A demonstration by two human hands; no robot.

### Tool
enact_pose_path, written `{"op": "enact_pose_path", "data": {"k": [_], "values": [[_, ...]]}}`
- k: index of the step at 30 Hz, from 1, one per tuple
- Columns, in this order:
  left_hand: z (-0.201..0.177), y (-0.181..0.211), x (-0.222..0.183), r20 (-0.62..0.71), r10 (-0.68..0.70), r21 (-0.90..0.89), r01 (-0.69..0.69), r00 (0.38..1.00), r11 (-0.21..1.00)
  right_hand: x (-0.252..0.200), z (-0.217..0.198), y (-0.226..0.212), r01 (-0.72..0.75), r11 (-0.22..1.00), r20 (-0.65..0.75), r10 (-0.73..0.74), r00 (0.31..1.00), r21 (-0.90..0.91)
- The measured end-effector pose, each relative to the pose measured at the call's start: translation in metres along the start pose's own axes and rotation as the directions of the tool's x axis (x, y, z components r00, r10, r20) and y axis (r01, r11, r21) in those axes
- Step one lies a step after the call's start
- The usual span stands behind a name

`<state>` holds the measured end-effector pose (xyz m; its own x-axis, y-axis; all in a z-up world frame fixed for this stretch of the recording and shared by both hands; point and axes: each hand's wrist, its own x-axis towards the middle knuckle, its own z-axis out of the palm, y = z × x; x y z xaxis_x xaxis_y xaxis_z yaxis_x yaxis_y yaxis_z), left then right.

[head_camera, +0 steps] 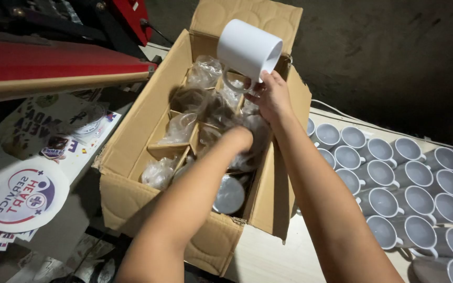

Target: Unpacking white mugs from a cardboard box, removing plastic wrappers, and arranging them on a table.

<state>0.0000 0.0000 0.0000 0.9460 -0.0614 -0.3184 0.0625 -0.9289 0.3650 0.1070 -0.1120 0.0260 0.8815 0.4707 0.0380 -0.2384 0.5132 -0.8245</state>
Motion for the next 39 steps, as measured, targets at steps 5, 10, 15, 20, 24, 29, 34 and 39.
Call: {"op": "enact_pose_path", "data": {"k": [5,10,15,20,24,29,34,39], "values": [[0.036,-0.014,0.029,-0.039,-0.054,0.065,0.056,0.998,0.996,0.000,0.002,0.000,0.003,0.996,0.011,-0.002,1.000,-0.087],[0.075,-0.023,0.068,-0.053,-0.073,0.139,0.080,0.996,0.987,0.002,0.000,0.009,0.014,0.990,-0.028,-0.019,0.999,-0.144],[-0.036,-0.037,0.019,-0.071,0.102,0.158,-0.090,0.992,0.983,0.022,-0.019,0.032,0.108,0.982,0.004,-0.109,0.994,-0.155],[-0.084,-0.024,-0.029,-0.561,-0.090,-0.317,-0.113,0.823,0.942,0.021,-0.013,0.036,0.192,0.976,-0.016,-0.195,0.981,-0.105],[-0.060,0.004,-0.007,-0.808,-0.025,-0.373,-0.479,0.589,0.795,-0.009,0.000,0.011,0.244,0.969,-0.021,-0.243,0.970,0.032],[-0.054,0.091,-0.011,-0.846,0.085,-0.274,-0.566,0.526,0.777,-0.049,-0.057,-0.037,0.352,0.935,-0.068,-0.355,0.932,-0.050],[-0.017,0.193,0.046,-0.822,0.069,-0.471,-0.742,0.565,0.477,-0.114,-0.094,-0.102,0.513,0.831,-0.102,-0.541,0.835,-0.214],[0.054,0.246,0.088,-0.523,-0.381,-0.814,-0.314,0.762,0.489,-0.137,-0.153,-0.075,0.335,0.744,-0.368,-0.604,0.707,-0.579]]}}
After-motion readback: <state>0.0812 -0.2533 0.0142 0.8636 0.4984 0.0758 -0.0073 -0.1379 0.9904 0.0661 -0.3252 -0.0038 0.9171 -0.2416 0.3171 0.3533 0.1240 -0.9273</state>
